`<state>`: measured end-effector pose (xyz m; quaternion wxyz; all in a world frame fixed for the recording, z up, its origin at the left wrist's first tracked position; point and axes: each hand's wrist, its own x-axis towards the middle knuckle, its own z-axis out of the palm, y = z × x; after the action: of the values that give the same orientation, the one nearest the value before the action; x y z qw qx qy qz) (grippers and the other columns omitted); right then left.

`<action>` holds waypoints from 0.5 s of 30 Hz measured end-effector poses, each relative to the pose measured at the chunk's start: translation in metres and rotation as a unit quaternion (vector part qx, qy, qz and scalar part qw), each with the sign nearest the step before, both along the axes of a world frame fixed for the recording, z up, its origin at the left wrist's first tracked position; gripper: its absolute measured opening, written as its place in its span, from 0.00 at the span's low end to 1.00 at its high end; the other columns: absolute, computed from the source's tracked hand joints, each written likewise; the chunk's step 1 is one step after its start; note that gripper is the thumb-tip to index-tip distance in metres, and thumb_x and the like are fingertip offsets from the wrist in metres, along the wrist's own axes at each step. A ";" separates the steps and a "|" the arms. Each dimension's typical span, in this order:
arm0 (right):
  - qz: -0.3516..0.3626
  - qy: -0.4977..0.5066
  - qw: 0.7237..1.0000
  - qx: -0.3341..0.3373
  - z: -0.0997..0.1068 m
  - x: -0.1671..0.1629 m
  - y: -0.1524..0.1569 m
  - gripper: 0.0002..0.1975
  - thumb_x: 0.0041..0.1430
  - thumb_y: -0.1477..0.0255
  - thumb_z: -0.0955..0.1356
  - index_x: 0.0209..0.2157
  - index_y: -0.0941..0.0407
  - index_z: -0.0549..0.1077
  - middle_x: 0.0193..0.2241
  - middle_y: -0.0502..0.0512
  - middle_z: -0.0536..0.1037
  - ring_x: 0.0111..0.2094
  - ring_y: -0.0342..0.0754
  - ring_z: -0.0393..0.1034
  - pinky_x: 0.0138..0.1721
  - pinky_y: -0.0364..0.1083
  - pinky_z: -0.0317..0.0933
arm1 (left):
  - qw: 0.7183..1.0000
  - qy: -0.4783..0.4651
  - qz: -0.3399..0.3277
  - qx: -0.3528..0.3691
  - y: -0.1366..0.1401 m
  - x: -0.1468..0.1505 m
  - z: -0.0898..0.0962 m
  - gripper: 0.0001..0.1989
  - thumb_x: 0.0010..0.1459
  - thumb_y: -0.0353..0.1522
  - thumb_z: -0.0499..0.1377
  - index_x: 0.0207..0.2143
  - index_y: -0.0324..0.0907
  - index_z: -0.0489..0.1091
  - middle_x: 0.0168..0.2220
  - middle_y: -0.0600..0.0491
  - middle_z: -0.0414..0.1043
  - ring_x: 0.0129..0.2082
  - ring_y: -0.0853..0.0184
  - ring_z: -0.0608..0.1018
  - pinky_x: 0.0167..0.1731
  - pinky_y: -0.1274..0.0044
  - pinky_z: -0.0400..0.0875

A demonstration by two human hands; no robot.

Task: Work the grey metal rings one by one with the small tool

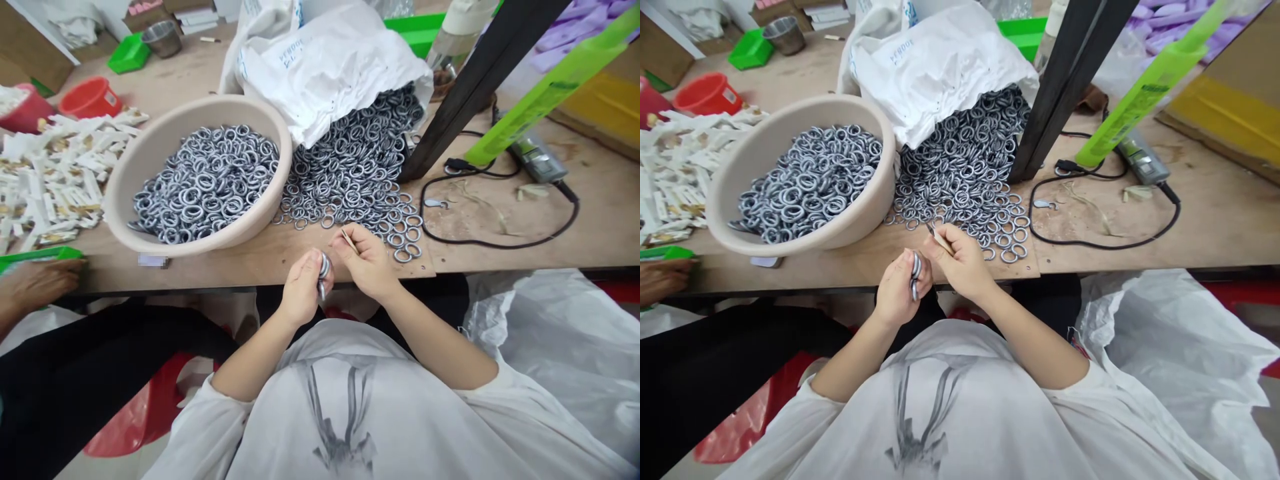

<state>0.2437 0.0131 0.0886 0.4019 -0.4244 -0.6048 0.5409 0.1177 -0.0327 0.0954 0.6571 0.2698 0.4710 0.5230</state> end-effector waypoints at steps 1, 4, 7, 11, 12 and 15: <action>0.005 -0.022 0.999 0.027 0.002 0.003 0.001 0.21 0.64 0.50 0.64 0.32 0.55 0.70 0.26 0.49 0.70 0.29 0.45 0.64 0.32 0.45 0.58 | 1.000 -0.007 0.001 -0.006 0.001 0.000 0.001 0.28 0.57 0.54 0.59 0.19 0.41 0.60 0.16 0.59 0.54 0.15 0.76 0.56 0.15 0.80 0.52; 0.066 -0.077 0.989 0.103 0.005 0.012 -0.002 0.20 0.66 0.53 0.63 0.31 0.55 0.71 0.25 0.50 0.71 0.27 0.44 0.64 0.30 0.44 0.55 | 0.999 -0.021 0.007 -0.032 0.003 -0.001 0.000 0.29 0.54 0.56 0.59 0.18 0.42 0.59 0.14 0.59 0.51 0.13 0.76 0.54 0.14 0.80 0.50; 0.107 -0.104 0.979 0.136 0.006 0.015 -0.006 0.21 0.68 0.56 0.62 0.27 0.56 0.69 0.22 0.49 0.69 0.25 0.43 0.62 0.29 0.43 0.52 | 0.998 -0.032 0.007 -0.054 0.003 -0.002 0.001 0.30 0.52 0.56 0.61 0.18 0.42 0.58 0.13 0.60 0.50 0.12 0.77 0.52 0.13 0.80 0.48; 0.124 -0.114 0.975 0.146 0.006 0.014 -0.009 0.22 0.68 0.57 0.62 0.23 0.55 0.65 0.20 0.48 0.66 0.24 0.42 0.60 0.28 0.43 0.49 | 0.998 -0.045 -0.005 -0.051 0.004 -0.003 0.003 0.29 0.52 0.55 0.62 0.18 0.42 0.58 0.13 0.61 0.51 0.12 0.77 0.53 0.13 0.81 0.46; 0.128 -0.112 0.975 0.145 0.006 0.013 -0.009 0.23 0.68 0.57 0.61 0.23 0.55 0.65 0.20 0.47 0.66 0.23 0.42 0.59 0.28 0.43 0.49 | 0.998 -0.048 -0.012 -0.049 0.004 -0.003 0.003 0.29 0.52 0.55 0.62 0.18 0.42 0.59 0.13 0.61 0.52 0.12 0.77 0.53 0.13 0.81 0.47; 0.123 -0.110 0.979 0.117 0.001 0.011 -0.005 0.24 0.68 0.56 0.60 0.22 0.55 0.64 0.20 0.47 0.66 0.23 0.41 0.59 0.28 0.43 0.49 | 0.998 -0.047 -0.031 -0.037 0.002 -0.004 -0.001 0.29 0.54 0.55 0.61 0.18 0.41 0.59 0.13 0.60 0.53 0.13 0.77 0.54 0.13 0.81 0.48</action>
<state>0.2550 0.0085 0.0898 0.3103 -0.3540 -0.7519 0.4616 0.1142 -0.0312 0.0940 0.7041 0.2350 0.4502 0.4964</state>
